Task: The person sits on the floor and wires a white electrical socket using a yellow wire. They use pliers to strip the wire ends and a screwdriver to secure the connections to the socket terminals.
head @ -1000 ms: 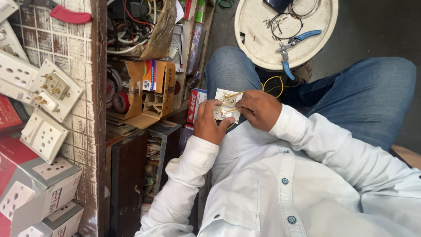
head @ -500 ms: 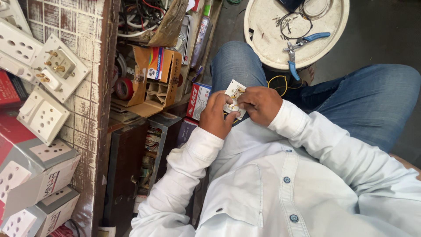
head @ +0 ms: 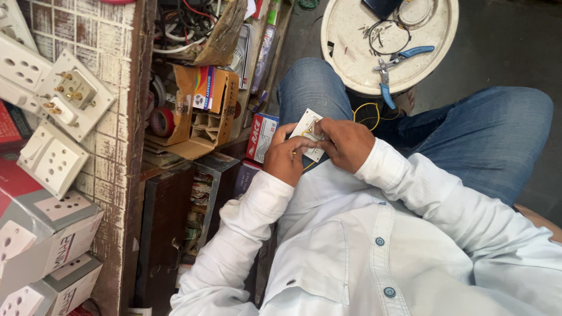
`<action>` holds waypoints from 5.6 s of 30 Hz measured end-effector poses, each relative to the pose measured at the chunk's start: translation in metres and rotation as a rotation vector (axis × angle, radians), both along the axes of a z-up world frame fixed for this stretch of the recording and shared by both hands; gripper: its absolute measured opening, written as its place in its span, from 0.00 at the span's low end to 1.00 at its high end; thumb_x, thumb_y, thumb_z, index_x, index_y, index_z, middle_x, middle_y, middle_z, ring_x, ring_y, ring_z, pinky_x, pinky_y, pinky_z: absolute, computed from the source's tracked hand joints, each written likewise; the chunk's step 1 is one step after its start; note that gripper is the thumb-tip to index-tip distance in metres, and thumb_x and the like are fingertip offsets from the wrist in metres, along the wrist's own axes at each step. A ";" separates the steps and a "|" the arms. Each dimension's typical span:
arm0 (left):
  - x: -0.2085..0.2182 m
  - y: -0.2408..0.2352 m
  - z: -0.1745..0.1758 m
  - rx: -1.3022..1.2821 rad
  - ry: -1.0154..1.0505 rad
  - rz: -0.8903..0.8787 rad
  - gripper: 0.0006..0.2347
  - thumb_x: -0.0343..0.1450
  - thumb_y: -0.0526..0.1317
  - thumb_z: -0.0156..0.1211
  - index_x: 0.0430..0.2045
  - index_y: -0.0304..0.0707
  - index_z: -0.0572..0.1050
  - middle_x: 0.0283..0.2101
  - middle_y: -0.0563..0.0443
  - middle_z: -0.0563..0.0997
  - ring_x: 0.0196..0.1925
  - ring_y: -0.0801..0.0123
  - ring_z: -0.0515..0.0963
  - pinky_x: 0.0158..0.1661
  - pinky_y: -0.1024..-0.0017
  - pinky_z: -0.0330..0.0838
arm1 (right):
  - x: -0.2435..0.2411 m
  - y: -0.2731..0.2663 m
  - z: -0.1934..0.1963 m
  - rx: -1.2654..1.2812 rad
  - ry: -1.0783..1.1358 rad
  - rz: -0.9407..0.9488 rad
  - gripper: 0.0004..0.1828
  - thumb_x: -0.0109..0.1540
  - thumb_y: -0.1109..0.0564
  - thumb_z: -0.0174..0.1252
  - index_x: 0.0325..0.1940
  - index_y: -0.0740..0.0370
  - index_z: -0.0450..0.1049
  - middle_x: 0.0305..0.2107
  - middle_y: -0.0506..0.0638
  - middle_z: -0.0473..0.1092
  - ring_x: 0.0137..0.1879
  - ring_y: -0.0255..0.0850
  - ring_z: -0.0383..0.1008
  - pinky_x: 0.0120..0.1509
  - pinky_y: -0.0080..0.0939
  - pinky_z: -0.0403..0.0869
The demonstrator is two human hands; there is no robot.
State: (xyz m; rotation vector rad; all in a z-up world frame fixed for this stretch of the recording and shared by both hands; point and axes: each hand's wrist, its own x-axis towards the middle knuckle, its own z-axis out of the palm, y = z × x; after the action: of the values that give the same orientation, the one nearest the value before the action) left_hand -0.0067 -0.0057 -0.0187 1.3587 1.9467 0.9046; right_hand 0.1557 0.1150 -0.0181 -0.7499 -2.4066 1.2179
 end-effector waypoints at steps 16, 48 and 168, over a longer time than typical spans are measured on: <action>-0.006 0.012 0.014 -0.040 0.031 -0.051 0.09 0.65 0.33 0.69 0.37 0.42 0.82 0.53 0.44 0.77 0.53 0.52 0.80 0.52 0.64 0.75 | 0.000 0.004 0.002 0.004 0.026 -0.017 0.05 0.57 0.61 0.65 0.35 0.59 0.75 0.29 0.53 0.73 0.39 0.54 0.76 0.39 0.52 0.72; -0.027 0.054 0.011 0.241 0.061 0.117 0.09 0.65 0.32 0.70 0.36 0.42 0.81 0.46 0.43 0.71 0.35 0.60 0.82 0.37 0.68 0.76 | 0.106 0.365 -0.201 0.920 -0.662 -0.030 0.06 0.70 0.58 0.59 0.50 0.59 0.72 0.49 0.54 0.70 0.62 0.51 0.71 0.67 0.54 0.69; -0.053 0.065 -0.032 0.176 -0.549 0.304 0.16 0.73 0.49 0.63 0.40 0.31 0.80 0.36 0.50 0.86 0.37 0.75 0.83 0.39 0.74 0.78 | 0.010 0.058 -0.012 -1.394 0.506 -0.046 0.25 0.59 0.60 0.58 0.62 0.52 0.67 0.25 0.45 0.71 0.15 0.25 0.57 0.17 0.26 0.56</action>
State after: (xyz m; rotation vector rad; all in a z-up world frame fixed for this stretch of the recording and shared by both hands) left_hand -0.0595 0.0590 -0.0503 0.7869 1.6839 1.4468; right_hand 0.1658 0.1735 -0.0305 -0.6325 -0.8776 2.6001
